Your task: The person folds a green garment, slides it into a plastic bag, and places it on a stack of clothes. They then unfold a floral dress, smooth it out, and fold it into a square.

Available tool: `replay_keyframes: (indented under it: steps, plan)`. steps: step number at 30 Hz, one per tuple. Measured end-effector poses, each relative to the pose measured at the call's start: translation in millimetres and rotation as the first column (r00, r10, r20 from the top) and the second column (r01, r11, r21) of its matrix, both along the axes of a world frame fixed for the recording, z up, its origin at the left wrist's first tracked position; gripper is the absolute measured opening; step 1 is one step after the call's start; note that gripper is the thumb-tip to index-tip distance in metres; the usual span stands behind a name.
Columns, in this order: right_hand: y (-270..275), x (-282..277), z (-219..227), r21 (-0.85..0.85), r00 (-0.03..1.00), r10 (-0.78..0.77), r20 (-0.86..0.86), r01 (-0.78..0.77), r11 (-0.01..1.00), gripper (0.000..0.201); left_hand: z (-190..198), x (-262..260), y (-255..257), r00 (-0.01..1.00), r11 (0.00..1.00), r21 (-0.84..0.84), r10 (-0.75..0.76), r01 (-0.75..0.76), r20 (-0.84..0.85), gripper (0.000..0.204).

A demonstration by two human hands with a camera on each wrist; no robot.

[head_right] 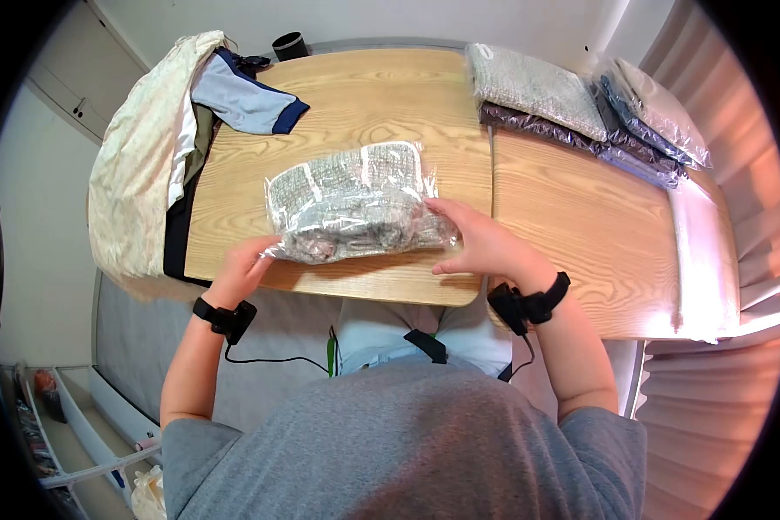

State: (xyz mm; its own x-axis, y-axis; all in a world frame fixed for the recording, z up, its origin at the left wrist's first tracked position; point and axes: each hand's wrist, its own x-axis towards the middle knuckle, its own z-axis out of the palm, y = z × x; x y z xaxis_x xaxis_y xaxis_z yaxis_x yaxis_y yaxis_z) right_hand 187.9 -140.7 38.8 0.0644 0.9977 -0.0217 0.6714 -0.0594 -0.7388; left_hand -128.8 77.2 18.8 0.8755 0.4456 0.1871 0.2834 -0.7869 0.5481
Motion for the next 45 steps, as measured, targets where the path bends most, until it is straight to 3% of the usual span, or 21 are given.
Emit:
replay_keyframes:
  steps: [1,4,5,7,11,12,13,15,17,19,23,26,29,33,35,37,39,41,42,43,45]
  plan:
    - [-2,-3,8,0.029,1.000,-0.005,-0.011,0.006,1.000,0.087,9,-1,2,1.000,1.000,0.005,0.001,-0.001,0.004,0.025]
    - [-6,-13,50,0.063,0.996,-0.087,-0.036,0.089,0.994,0.082,29,0,14,0.966,0.928,-0.362,0.171,-0.091,0.195,0.022]
    - [-2,-14,51,0.067,0.995,-0.087,-0.038,0.090,0.994,0.082,37,2,17,0.966,0.929,-0.358,0.169,-0.091,0.195,0.022]
    - [13,-9,54,0.274,0.986,-0.145,0.085,0.117,0.955,0.079,65,12,17,0.900,0.860,-0.464,0.355,-0.210,0.251,0.026]
    - [48,-5,40,0.290,0.974,-0.178,-0.139,0.212,0.933,0.050,52,21,35,0.835,0.806,-0.590,0.356,-0.047,0.419,0.031]
    - [52,-4,39,0.302,0.975,-0.177,-0.136,0.211,0.930,0.050,41,14,43,0.849,0.795,-0.601,0.374,-0.086,0.373,0.035]
    - [55,-3,38,0.223,0.965,-0.199,-0.169,0.235,0.946,0.046,31,16,44,0.794,0.751,-0.645,0.304,0.140,0.527,0.040]
    - [61,-1,28,0.149,0.954,-0.224,-0.201,0.256,0.955,0.043,26,10,30,0.835,0.748,-0.650,0.268,0.133,0.480,0.049]
    - [63,1,12,0.135,0.883,-0.190,-0.430,0.271,0.953,0.041,18,11,29,0.876,0.721,-0.690,0.288,0.067,0.386,0.048]
    - [64,-3,11,0.155,0.883,-0.190,-0.429,0.278,0.948,0.041,4,13,30,0.915,0.695,-0.717,0.325,-0.060,0.239,0.039]
    - [65,-5,0,0.267,0.929,-0.164,-0.331,0.259,0.928,0.040,-4,18,30,0.878,0.747,-0.654,0.387,-0.120,0.281,0.032]
    - [64,-8,9,0.170,0.944,-0.235,-0.233,0.277,0.946,0.042,2,26,27,0.851,0.785,-0.604,0.404,-0.135,0.335,0.029]
    - [52,-9,28,0.100,0.893,-0.247,-0.376,0.304,0.947,0.041,27,29,21,0.882,0.780,-0.617,0.361,-0.107,0.303,0.030]
    - [23,-2,47,0.010,0.846,-0.210,-0.490,0.247,0.969,0.038,67,31,-1,0.961,0.603,-0.796,0.250,-0.061,0.116,0.023]
    - [15,4,39,-0.023,0.729,-0.190,-0.658,0.233,0.972,0.037,58,35,-5,0.973,0.577,-0.809,0.227,-0.109,0.030,0.021]
    - [13,17,7,-0.130,0.714,-0.263,-0.649,0.237,0.963,0.037,36,42,-4,0.978,0.542,-0.815,0.148,-0.207,-0.150,0.019]
    - [13,27,-28,-0.434,0.624,-0.491,-0.607,0.257,0.863,0.035,-8,50,-4,0.972,0.552,-0.804,0.197,-0.220,-0.131,0.020]
    - [7,11,-31,-0.331,0.667,-0.498,-0.555,0.372,0.867,0.043,-30,53,-7,0.939,0.421,-0.874,0.329,-0.241,-0.100,0.026]
    - [7,11,-29,-0.252,0.815,-0.530,-0.232,0.476,0.842,0.049,-15,54,-12,0.928,0.506,-0.794,0.321,-0.336,-0.189,0.034]
    - [6,10,-28,-0.141,0.839,-0.531,0.123,0.544,0.827,0.055,-7,53,-14,0.928,0.504,-0.795,0.321,-0.338,-0.191,0.034]
    - [0,4,-24,-0.209,0.824,-0.566,-0.009,0.552,0.807,0.064,3,52,-20,0.854,0.666,-0.536,0.374,-0.519,-0.362,0.040]
